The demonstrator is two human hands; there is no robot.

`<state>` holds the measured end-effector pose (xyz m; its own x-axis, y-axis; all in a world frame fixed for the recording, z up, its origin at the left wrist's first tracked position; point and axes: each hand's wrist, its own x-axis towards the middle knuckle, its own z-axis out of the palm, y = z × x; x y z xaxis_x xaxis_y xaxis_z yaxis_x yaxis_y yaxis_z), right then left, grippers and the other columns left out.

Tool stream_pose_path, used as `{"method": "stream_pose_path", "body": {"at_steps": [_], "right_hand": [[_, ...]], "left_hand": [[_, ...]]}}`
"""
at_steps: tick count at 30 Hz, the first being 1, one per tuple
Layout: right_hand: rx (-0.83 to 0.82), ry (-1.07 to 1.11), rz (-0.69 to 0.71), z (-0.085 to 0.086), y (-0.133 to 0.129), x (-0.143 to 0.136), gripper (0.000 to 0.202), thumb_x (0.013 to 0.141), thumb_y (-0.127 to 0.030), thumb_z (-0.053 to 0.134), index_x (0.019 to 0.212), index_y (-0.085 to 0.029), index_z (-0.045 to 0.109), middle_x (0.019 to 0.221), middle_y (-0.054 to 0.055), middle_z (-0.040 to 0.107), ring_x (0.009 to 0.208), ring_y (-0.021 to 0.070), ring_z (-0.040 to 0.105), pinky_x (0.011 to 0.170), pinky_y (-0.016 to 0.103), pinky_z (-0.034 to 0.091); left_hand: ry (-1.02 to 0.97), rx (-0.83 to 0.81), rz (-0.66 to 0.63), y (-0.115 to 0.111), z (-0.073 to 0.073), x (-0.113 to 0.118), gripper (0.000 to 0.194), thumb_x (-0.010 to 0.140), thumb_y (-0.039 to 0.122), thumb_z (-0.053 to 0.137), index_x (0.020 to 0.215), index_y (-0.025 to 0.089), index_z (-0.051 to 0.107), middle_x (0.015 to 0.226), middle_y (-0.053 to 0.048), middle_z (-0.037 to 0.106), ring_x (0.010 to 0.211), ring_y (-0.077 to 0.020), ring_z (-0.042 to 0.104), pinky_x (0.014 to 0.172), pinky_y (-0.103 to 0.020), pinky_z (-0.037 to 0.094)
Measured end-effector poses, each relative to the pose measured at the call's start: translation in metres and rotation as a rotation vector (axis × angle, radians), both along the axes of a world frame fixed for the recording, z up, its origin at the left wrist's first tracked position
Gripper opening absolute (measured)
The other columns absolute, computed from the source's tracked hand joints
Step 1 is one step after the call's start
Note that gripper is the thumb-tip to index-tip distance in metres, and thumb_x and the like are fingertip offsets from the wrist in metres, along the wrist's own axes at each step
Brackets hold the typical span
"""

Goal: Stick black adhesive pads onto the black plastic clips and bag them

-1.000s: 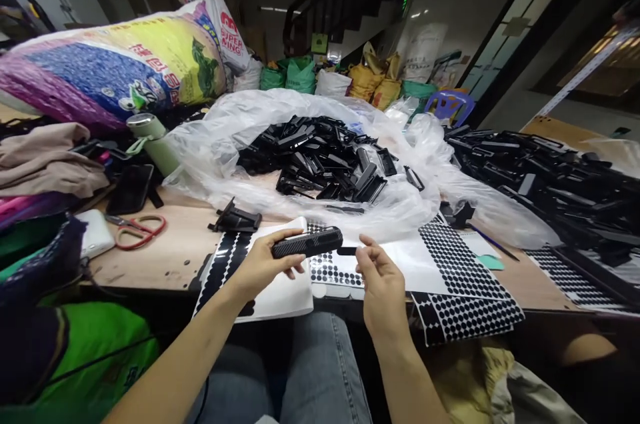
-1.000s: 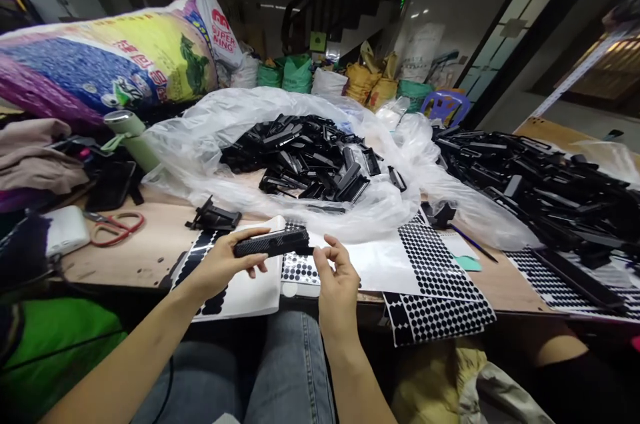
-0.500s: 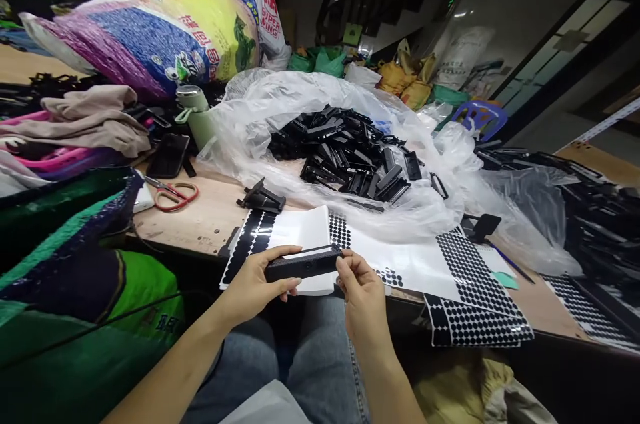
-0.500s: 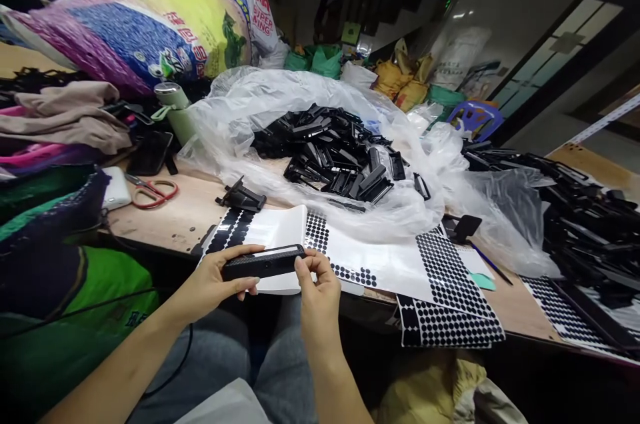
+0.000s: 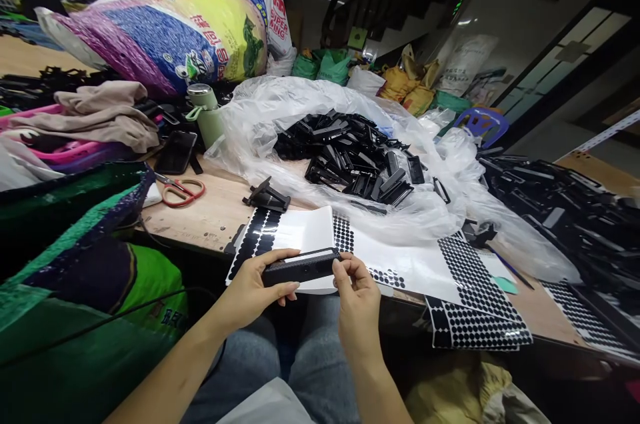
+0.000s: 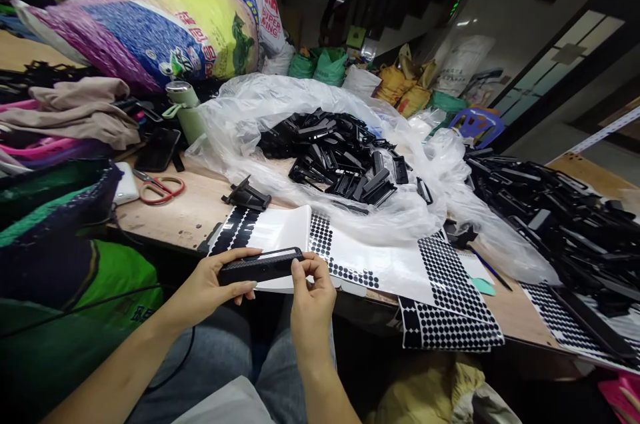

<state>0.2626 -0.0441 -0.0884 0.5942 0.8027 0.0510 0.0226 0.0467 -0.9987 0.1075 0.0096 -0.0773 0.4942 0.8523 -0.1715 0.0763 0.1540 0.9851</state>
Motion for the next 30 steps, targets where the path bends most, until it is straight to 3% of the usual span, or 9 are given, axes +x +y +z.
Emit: {"method": "stream_pose_path", "body": {"at_steps": [13, 16, 19, 22, 25, 28, 30], "right_hand": [[-0.01, 0.038, -0.006, 0.001, 0.0, -0.018, 0.021, 0.076, -0.036, 0.056, 0.069, -0.018, 0.05, 0.091, 0.004, 0.054, 0.089, 0.0159, 0.051, 0.079, 0.028, 0.038], [0.006, 0.045, -0.01, -0.005, 0.003, -0.025, 0.02, 0.075, -0.035, 0.058, 0.071, -0.018, 0.047, 0.094, 0.005, 0.054, 0.089, 0.0158, 0.052, 0.078, 0.028, 0.04], [0.006, 0.037, 0.017, -0.018, 0.017, -0.029, 0.023, 0.073, -0.034, 0.06, 0.081, -0.02, 0.043, 0.09, 0.003, 0.055, 0.073, 0.0117, 0.051, 0.07, 0.027, 0.043], [-0.094, -0.181, 0.189, -0.034, 0.047, -0.033, 0.015, 0.076, -0.031, 0.054, 0.084, -0.021, 0.046, 0.08, 0.001, 0.057, 0.065, 0.0127, 0.05, 0.065, 0.028, 0.042], [-0.184, -0.424, 0.333, -0.043, 0.075, -0.038, 0.005, 0.073, -0.023, 0.052, 0.069, -0.021, 0.051, 0.071, 0.002, 0.056, 0.063, 0.0161, 0.05, 0.063, 0.031, 0.039], [-0.166, -0.466, 0.344, -0.04, 0.083, -0.029, 0.005, 0.072, -0.023, 0.053, 0.067, -0.021, 0.053, 0.072, 0.003, 0.057, 0.065, 0.017, 0.05, 0.064, 0.031, 0.038], [-0.146, -0.49, 0.251, -0.035, 0.079, -0.004, 0.009, 0.075, -0.027, 0.05, 0.073, -0.02, 0.055, 0.077, 0.004, 0.058, 0.07, 0.0174, 0.052, 0.067, 0.031, 0.038]], "left_hand": [[0.022, 0.001, 0.054, -0.007, 0.002, -0.009, 0.054, 0.068, 0.026, 0.067, 0.117, 0.013, 0.05, 0.067, -0.002, 0.065, 0.056, -0.0135, 0.06, 0.053, -0.024, 0.05], [0.019, 0.008, 0.061, -0.009, 0.0, -0.016, 0.05, 0.069, 0.026, 0.066, 0.115, 0.012, 0.051, 0.064, -0.001, 0.065, 0.055, -0.0137, 0.06, 0.053, -0.025, 0.05], [0.06, 0.016, 0.101, -0.007, -0.008, -0.034, 0.047, 0.07, 0.027, 0.065, 0.112, 0.012, 0.052, 0.059, 0.0, 0.063, 0.052, -0.0129, 0.059, 0.054, -0.025, 0.05], [0.152, 0.027, 0.237, -0.001, -0.015, -0.059, 0.049, 0.068, 0.029, 0.066, 0.112, 0.013, 0.052, 0.058, 0.0, 0.063, 0.051, -0.0135, 0.059, 0.052, -0.024, 0.05], [0.19, 0.047, 0.371, 0.006, -0.019, -0.082, 0.052, 0.065, 0.032, 0.069, 0.111, 0.013, 0.053, 0.068, -0.002, 0.065, 0.061, -0.0169, 0.063, 0.053, -0.026, 0.052], [0.183, 0.008, 0.4, 0.009, -0.02, -0.091, 0.053, 0.061, 0.034, 0.071, 0.107, 0.014, 0.055, 0.078, -0.004, 0.066, 0.069, -0.0199, 0.065, 0.056, -0.028, 0.053], [0.165, -0.028, 0.386, 0.009, -0.022, -0.087, 0.05, 0.061, 0.034, 0.071, 0.105, 0.014, 0.056, 0.078, -0.004, 0.066, 0.069, -0.0204, 0.065, 0.058, -0.029, 0.054]]}}
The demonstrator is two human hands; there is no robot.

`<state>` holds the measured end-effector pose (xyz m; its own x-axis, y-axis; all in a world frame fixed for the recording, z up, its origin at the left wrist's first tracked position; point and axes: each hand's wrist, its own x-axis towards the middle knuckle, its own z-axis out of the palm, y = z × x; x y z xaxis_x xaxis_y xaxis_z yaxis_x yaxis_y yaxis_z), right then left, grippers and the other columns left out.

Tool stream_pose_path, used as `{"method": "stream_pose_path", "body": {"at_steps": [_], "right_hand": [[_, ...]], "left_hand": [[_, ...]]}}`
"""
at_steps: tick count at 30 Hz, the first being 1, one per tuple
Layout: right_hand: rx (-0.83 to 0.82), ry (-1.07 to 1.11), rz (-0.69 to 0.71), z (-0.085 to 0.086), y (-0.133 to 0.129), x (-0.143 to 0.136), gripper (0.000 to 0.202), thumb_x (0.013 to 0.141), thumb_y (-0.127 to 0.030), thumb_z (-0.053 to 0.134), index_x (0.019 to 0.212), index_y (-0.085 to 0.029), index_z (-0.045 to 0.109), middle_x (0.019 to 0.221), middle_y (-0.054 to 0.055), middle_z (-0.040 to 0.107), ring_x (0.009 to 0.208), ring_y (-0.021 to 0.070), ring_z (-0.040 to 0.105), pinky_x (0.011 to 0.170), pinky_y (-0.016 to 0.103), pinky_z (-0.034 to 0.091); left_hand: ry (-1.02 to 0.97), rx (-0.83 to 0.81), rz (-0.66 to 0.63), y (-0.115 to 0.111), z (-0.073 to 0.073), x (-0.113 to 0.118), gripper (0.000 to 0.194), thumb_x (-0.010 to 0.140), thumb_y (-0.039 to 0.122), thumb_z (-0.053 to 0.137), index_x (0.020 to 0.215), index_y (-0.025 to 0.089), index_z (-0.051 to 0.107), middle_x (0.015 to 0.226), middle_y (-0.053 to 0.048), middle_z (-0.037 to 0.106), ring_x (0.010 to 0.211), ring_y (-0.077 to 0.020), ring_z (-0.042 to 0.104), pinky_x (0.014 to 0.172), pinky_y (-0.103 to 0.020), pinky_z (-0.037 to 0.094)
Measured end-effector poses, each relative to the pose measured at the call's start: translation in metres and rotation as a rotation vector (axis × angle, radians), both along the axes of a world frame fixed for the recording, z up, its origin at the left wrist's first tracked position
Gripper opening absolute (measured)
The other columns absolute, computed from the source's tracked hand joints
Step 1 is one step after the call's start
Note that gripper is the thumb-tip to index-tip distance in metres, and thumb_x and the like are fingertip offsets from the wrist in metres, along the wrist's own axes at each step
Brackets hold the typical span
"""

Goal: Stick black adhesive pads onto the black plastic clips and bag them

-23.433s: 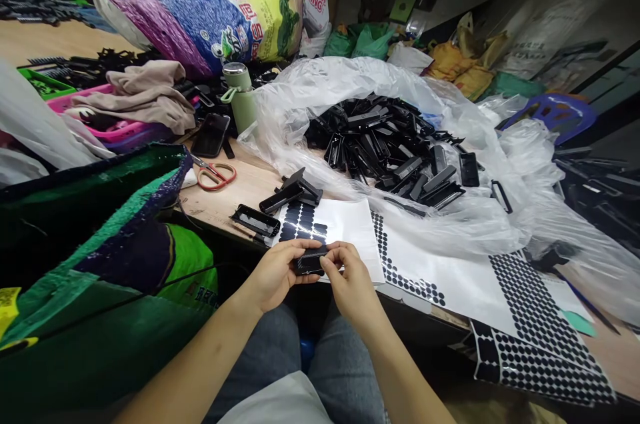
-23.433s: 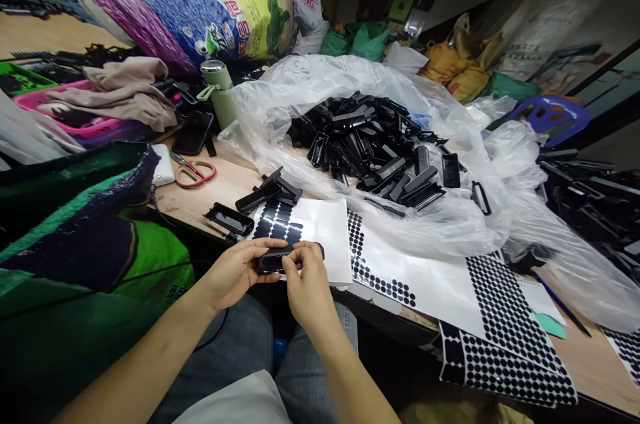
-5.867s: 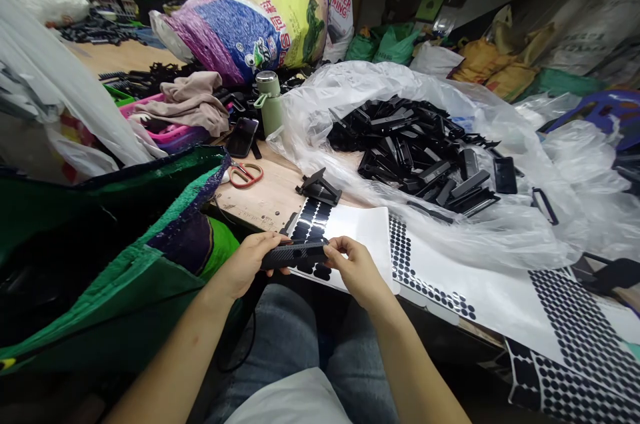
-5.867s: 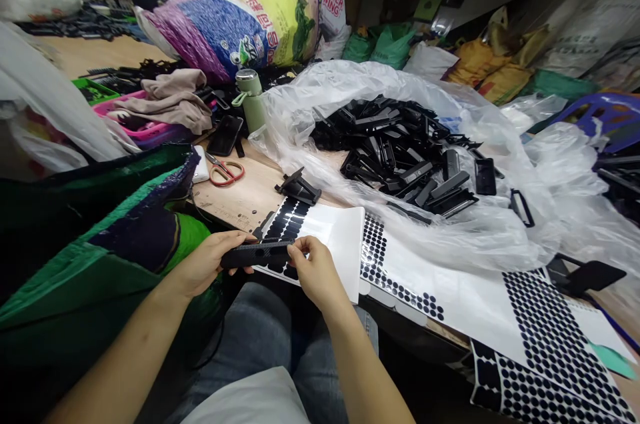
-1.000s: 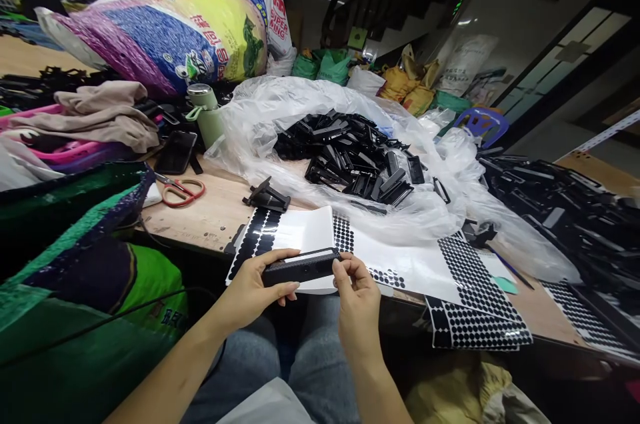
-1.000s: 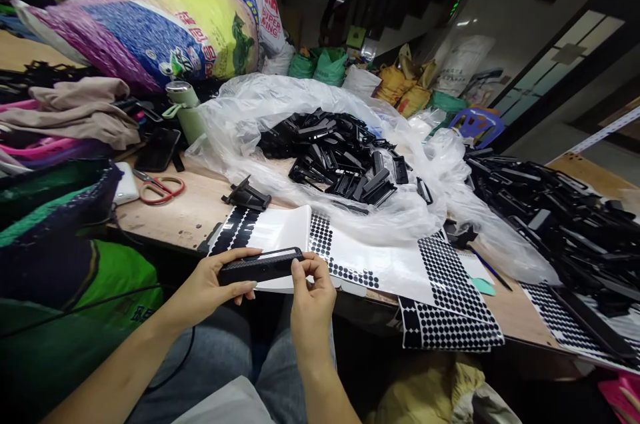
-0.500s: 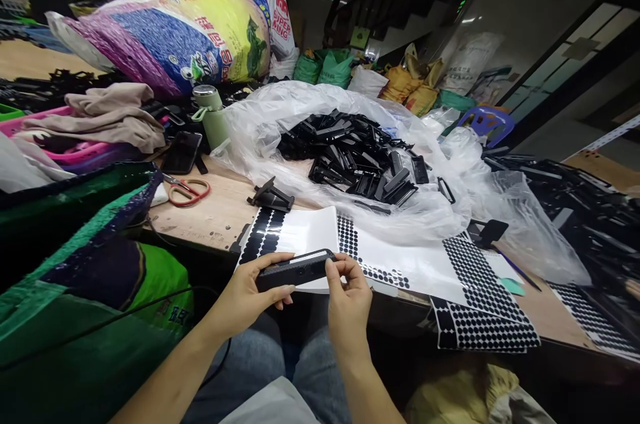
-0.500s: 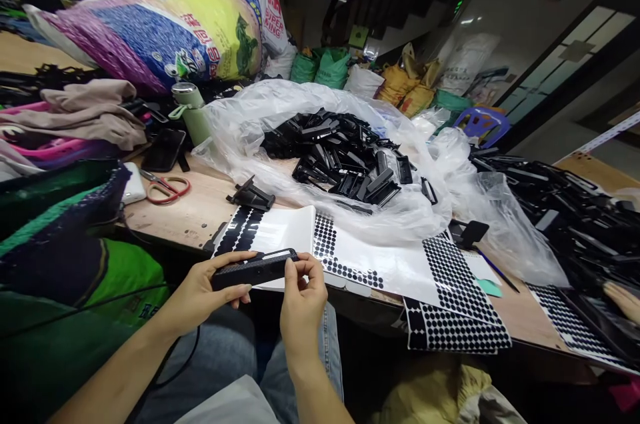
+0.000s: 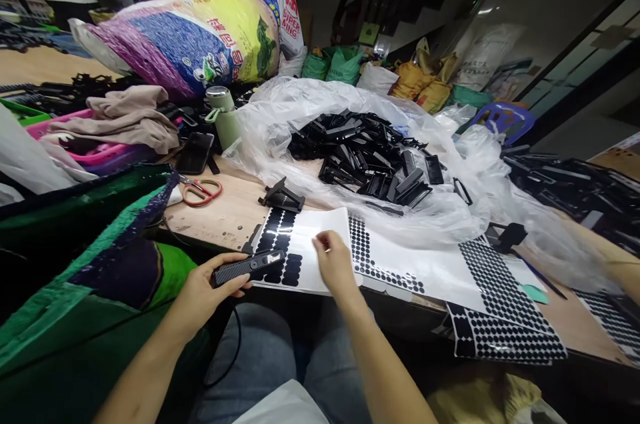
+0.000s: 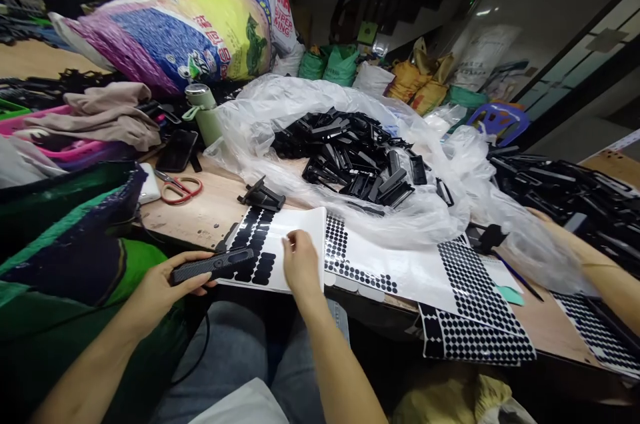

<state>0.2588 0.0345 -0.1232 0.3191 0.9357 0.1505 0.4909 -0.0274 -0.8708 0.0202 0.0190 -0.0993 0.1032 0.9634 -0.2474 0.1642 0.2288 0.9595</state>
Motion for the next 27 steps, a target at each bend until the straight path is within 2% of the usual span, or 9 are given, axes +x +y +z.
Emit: {"method": "stream_pose_path", "body": {"at_steps": [2, 4, 6, 9, 13, 16, 19, 23, 27], "right_hand": [[0.021, -0.037, -0.174, 0.004, -0.01, 0.039, 0.014, 0.076, -0.031, 0.049, 0.075, -0.02, 0.057, 0.078, 0.004, 0.059, 0.074, 0.018, 0.053, 0.068, 0.031, 0.037], [-0.027, -0.064, -0.279, 0.004, -0.021, 0.081, 0.015, 0.074, -0.03, 0.049, 0.073, -0.018, 0.057, 0.072, 0.005, 0.058, 0.069, 0.0186, 0.052, 0.065, 0.033, 0.035], [-0.088, -0.073, -0.286, -0.001, -0.032, 0.113, 0.013, 0.071, -0.028, 0.052, 0.065, -0.018, 0.058, 0.063, 0.004, 0.056, 0.061, 0.0176, 0.05, 0.061, 0.033, 0.033], [-0.146, -0.07, -0.212, -0.016, -0.038, 0.131, 0.011, 0.066, -0.027, 0.057, 0.06, -0.018, 0.059, 0.06, 0.002, 0.056, 0.058, 0.0156, 0.049, 0.059, 0.031, 0.032], [-0.175, -0.061, -0.147, -0.032, -0.033, 0.128, 0.011, 0.059, -0.024, 0.063, 0.051, -0.019, 0.056, 0.055, -0.001, 0.054, 0.054, 0.0136, 0.046, 0.056, 0.029, 0.031], [-0.167, -0.051, -0.113, -0.028, -0.031, 0.127, 0.015, 0.058, -0.022, 0.064, 0.048, -0.019, 0.053, 0.055, -0.001, 0.052, 0.055, 0.0138, 0.044, 0.057, 0.028, 0.03], [-0.161, -0.03, -0.076, -0.008, -0.038, 0.115, 0.014, 0.065, -0.026, 0.06, 0.054, -0.019, 0.053, 0.06, -0.001, 0.052, 0.06, 0.0146, 0.045, 0.059, 0.028, 0.032], [-0.122, 0.132, 0.115, 0.029, -0.053, 0.068, 0.014, 0.078, -0.033, 0.05, 0.074, -0.021, 0.054, 0.075, 0.0, 0.054, 0.068, 0.0146, 0.048, 0.064, 0.028, 0.036], [-0.078, 0.151, 0.195, 0.048, -0.058, 0.021, 0.013, 0.079, -0.026, 0.049, 0.067, -0.021, 0.05, 0.09, 0.003, 0.053, 0.084, 0.0168, 0.049, 0.074, 0.03, 0.037]], "left_hand": [[-0.041, -0.024, -0.032, -0.001, -0.002, 0.009, 0.048, 0.063, 0.034, 0.07, 0.104, 0.014, 0.055, 0.076, -0.004, 0.066, 0.07, -0.0209, 0.065, 0.06, -0.029, 0.054], [-0.096, -0.054, -0.083, 0.0, -0.005, 0.021, 0.048, 0.064, 0.034, 0.069, 0.105, 0.014, 0.054, 0.077, -0.004, 0.067, 0.072, -0.0217, 0.066, 0.061, -0.03, 0.054], [-0.155, -0.096, -0.147, 0.0, -0.008, 0.035, 0.049, 0.065, 0.034, 0.069, 0.107, 0.014, 0.053, 0.08, -0.005, 0.067, 0.074, -0.0223, 0.066, 0.062, -0.031, 0.055], [-0.229, -0.129, -0.225, 0.002, -0.011, 0.056, 0.048, 0.064, 0.033, 0.07, 0.107, 0.016, 0.055, 0.087, -0.005, 0.066, 0.077, -0.0215, 0.065, 0.065, -0.032, 0.055], [-0.332, -0.137, -0.23, 0.003, -0.012, 0.076, 0.042, 0.061, 0.029, 0.073, 0.099, 0.016, 0.06, 0.091, -0.003, 0.063, 0.084, -0.0186, 0.061, 0.074, -0.035, 0.055], [-0.42, -0.183, -0.214, 0.003, -0.01, 0.083, 0.037, 0.062, 0.026, 0.073, 0.096, 0.015, 0.061, 0.088, -0.002, 0.062, 0.083, -0.0163, 0.06, 0.078, -0.036, 0.054], [-0.456, -0.214, -0.195, 0.002, -0.009, 0.088, 0.035, 0.062, 0.023, 0.073, 0.095, 0.015, 0.061, 0.087, -0.002, 0.062, 0.08, -0.0147, 0.06, 0.078, -0.034, 0.054], [-0.438, -0.218, -0.21, 0.001, -0.008, 0.093, 0.038, 0.06, 0.021, 0.074, 0.095, 0.015, 0.062, 0.09, -0.003, 0.062, 0.084, -0.0172, 0.06, 0.078, -0.034, 0.054], [-0.43, -0.176, -0.215, -0.002, -0.007, 0.097, 0.037, 0.061, 0.021, 0.074, 0.096, 0.015, 0.062, 0.091, -0.003, 0.062, 0.085, -0.0182, 0.059, 0.078, -0.037, 0.053]]}}
